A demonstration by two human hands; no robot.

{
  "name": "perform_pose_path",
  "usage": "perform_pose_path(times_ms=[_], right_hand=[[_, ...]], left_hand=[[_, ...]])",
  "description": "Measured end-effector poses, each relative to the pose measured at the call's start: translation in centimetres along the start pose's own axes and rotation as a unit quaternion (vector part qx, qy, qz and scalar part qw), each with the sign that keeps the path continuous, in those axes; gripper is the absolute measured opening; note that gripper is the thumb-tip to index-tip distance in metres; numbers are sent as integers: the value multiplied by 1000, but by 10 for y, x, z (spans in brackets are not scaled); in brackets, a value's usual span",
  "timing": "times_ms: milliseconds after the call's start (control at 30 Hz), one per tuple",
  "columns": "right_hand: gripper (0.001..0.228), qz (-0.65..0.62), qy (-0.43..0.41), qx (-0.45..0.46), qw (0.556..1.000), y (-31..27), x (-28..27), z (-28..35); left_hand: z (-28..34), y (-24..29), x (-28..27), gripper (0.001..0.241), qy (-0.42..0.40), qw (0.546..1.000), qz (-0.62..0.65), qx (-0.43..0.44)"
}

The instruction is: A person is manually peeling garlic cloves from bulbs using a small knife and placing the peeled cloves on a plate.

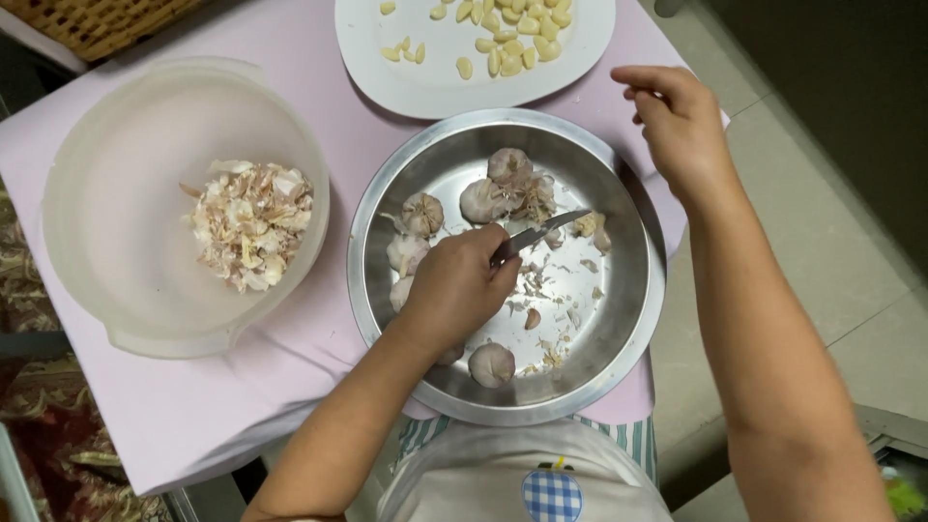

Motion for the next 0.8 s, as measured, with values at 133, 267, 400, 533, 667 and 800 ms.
perform_pose_path(times_ms=[133, 267, 400, 533, 667, 800], right_hand=[[58, 136, -21, -115, 984, 68, 18, -91], [63, 286, -72, -32, 955, 79, 35, -121], [42, 381, -71, -92, 917, 81, 49, -126], [42, 353, -102, -79, 927, 78, 61, -120], [42, 365, -84, -149, 915, 69, 69, -116], [41, 427, -68, -229, 872, 68, 72, -113]], left_hand=[[-4, -4, -3, 3, -20, 1000, -5, -8], [-5, -10, -5, 35, 2, 999, 29, 23], [-8, -14, -5, 32, 15, 998, 49, 47], [-8, -19, -4, 33, 4, 998, 56, 29], [-7, -22, -3, 35, -3, 998, 47, 30], [-7, -23, -2, 33, -11, 999, 39, 28]])
Point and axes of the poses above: each hand's wrist, its own z-axis away from the middle knuckle, its own x-axis out of the palm, y = z × x, the point moved 5 cm from there along -z, towards the middle knuckle, and after that the axes turned 3 degrees about -y, right-handed, at the moved point
